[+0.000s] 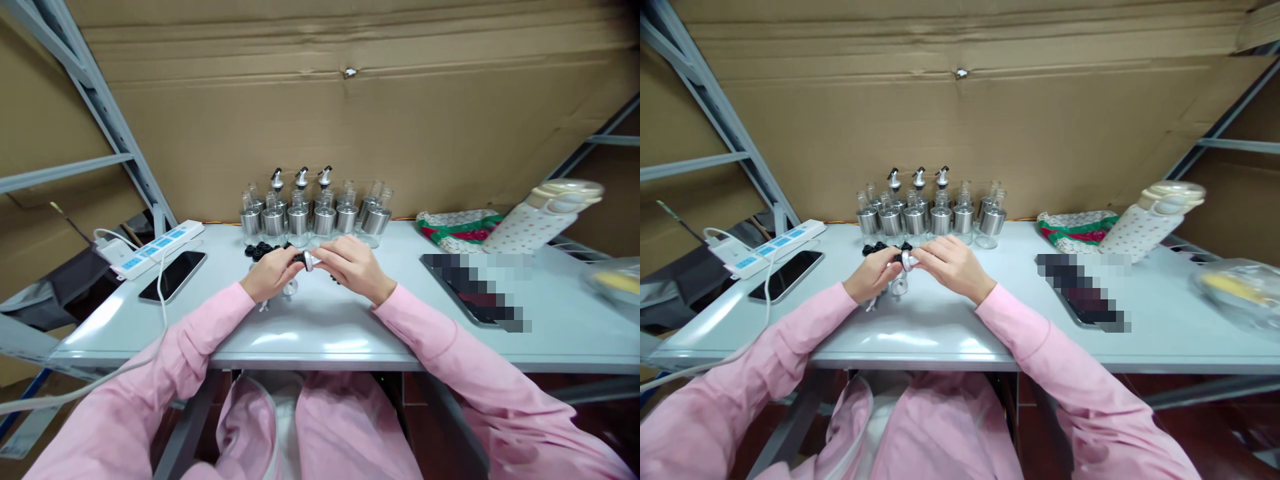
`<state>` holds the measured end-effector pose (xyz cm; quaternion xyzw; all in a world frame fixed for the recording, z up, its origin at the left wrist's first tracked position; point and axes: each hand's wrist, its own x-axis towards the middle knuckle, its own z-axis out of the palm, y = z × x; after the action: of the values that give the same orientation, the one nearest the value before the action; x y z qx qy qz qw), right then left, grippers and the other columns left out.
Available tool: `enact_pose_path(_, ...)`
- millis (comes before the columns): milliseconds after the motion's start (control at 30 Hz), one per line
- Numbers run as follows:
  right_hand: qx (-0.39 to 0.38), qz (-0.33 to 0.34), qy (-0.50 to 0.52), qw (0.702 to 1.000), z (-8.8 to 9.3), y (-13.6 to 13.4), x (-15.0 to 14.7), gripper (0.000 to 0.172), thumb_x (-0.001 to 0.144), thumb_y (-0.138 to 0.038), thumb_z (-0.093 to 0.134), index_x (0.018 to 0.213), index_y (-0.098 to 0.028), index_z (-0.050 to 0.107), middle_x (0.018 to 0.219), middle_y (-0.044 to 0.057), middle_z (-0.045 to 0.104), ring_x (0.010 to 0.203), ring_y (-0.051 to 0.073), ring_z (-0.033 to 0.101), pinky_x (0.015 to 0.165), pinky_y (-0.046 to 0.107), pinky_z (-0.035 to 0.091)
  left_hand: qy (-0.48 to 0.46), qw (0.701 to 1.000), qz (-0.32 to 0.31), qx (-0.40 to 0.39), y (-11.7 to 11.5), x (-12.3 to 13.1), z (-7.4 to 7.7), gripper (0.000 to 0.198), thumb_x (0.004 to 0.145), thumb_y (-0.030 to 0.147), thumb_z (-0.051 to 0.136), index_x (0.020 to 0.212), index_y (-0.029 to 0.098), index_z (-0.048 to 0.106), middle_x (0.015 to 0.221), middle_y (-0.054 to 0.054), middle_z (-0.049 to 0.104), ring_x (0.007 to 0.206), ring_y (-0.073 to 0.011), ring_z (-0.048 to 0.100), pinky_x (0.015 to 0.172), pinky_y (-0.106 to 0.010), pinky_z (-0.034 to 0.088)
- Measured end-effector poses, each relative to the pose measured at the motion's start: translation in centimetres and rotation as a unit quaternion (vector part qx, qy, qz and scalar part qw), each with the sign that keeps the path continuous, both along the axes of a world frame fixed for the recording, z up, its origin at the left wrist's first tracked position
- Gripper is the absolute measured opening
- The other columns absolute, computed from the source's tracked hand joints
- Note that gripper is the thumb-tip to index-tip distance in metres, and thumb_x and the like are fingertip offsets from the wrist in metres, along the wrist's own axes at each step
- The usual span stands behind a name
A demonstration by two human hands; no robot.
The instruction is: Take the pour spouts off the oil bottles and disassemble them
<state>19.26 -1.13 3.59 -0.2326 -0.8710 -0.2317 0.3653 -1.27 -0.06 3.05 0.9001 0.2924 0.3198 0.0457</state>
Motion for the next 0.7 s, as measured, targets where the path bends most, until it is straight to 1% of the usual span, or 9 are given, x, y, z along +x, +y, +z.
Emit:
enact_pose_path(133, 0.02, -0.022, -0.013, 0.999, 0.0, 0.2, -0.2, 0.028, 0.092, -0.033, 0.036, 0.085, -0.016, 0.058, 0.067, 0.004, 0.056, 0.065, 0.016, 0.047, 0.068, 0.031, 0.031, 0.0, 1.0, -0.007, -0.016, -0.1, 0.0, 0.4, 0.049, 0.091, 0.051, 0.017, 0.089, 0.015, 0.051, 0.068, -0.002, 0.052, 0.064, -0.0136, 0.051, 0.064, -0.024, 0.041)
enact_pose_path(233, 0.039, -0.021, -0.006, 0.999, -0.3, 0.3, -0.3, 0.031, 0.093, -0.032, 0.032, 0.081, -0.015, 0.056, 0.064, 0.004, 0.053, 0.062, 0.015, 0.044, 0.066, 0.031, 0.028, -0.008, 1.0, -0.014, -0.013, -0.2, 0.0, 0.6, 0.044, 0.092, 0.047, 0.021, 0.086, 0.016, 0.051, 0.067, -0.001, 0.052, 0.063, -0.0131, 0.05, 0.063, -0.024, 0.04)
enact_pose_path(300, 0.033, -0.014, -0.002, 0.999, -0.4, 0.3, -0.4, 0.034, 0.093, -0.033, 0.03, 0.078, -0.015, 0.054, 0.063, 0.004, 0.053, 0.061, 0.015, 0.043, 0.065, 0.031, 0.027, -0.006, 1.0, -0.019, -0.015, -0.2, 0.0, 0.6, 0.043, 0.092, 0.045, 0.021, 0.085, 0.016, 0.051, 0.067, -0.001, 0.051, 0.063, -0.0128, 0.05, 0.063, -0.023, 0.04)
enact_pose_path(400, -0.003, -0.017, 0.019, 1.0, -0.4, 0.1, -0.6, 0.039, 0.093, -0.036, 0.026, 0.072, -0.016, 0.052, 0.061, 0.003, 0.053, 0.057, 0.015, 0.041, 0.062, 0.031, 0.024, 0.006, 1.0, -0.022, -0.01, -0.2, 0.0, 0.6, 0.044, 0.093, 0.045, 0.019, 0.086, 0.016, 0.051, 0.068, -0.001, 0.051, 0.065, -0.0128, 0.05, 0.065, -0.024, 0.041)
enact_pose_path(500, -0.07, -0.021, 0.064, 0.995, -0.2, -0.3, -0.9, 0.044, 0.094, -0.036, 0.022, 0.065, -0.017, 0.049, 0.057, 0.002, 0.051, 0.052, 0.013, 0.037, 0.059, 0.03, 0.022, 0.015, 0.999, -0.024, 0.018, -0.2, -0.2, 0.6, 0.047, 0.092, 0.047, 0.017, 0.09, 0.016, 0.052, 0.072, -0.003, 0.053, 0.069, -0.0135, 0.052, 0.069, -0.025, 0.042)
enact_pose_path(567, -0.148, -0.01, 0.093, 0.985, 0.0, -0.5, -1.3, 0.047, 0.094, -0.037, 0.018, 0.061, -0.018, 0.046, 0.054, 0.0, 0.049, 0.049, 0.011, 0.035, 0.058, 0.029, 0.024, 0.021, 0.998, -0.024, 0.048, -0.1, -0.5, 0.5, 0.048, 0.092, 0.048, 0.017, 0.094, 0.015, 0.052, 0.077, -0.005, 0.055, 0.073, -0.0146, 0.053, 0.071, -0.027, 0.043)
enact_pose_path(633, -0.245, 0.002, 0.124, 0.961, 0.1, -0.6, -1.7, 0.05, 0.093, -0.042, 0.016, 0.059, -0.018, 0.044, 0.052, 0.0, 0.048, 0.049, 0.011, 0.037, 0.057, 0.027, 0.025, 0.027, 0.995, -0.028, 0.09, 0.1, -0.6, 0.5, 0.047, 0.092, 0.048, 0.018, 0.097, 0.015, 0.051, 0.083, -0.008, 0.058, 0.078, -0.0161, 0.054, 0.074, -0.029, 0.044)
enact_pose_path(700, -0.339, 0.01, 0.163, 0.926, 0.1, -0.5, -2.0, 0.052, 0.091, -0.049, 0.017, 0.057, -0.018, 0.042, 0.052, -0.001, 0.046, 0.049, 0.01, 0.039, 0.055, 0.026, 0.027, 0.03, 0.989, -0.035, 0.139, 0.3, -0.7, 0.4, 0.044, 0.093, 0.045, 0.02, 0.099, 0.014, 0.051, 0.089, -0.01, 0.059, 0.082, -0.0174, 0.055, 0.076, -0.032, 0.045)
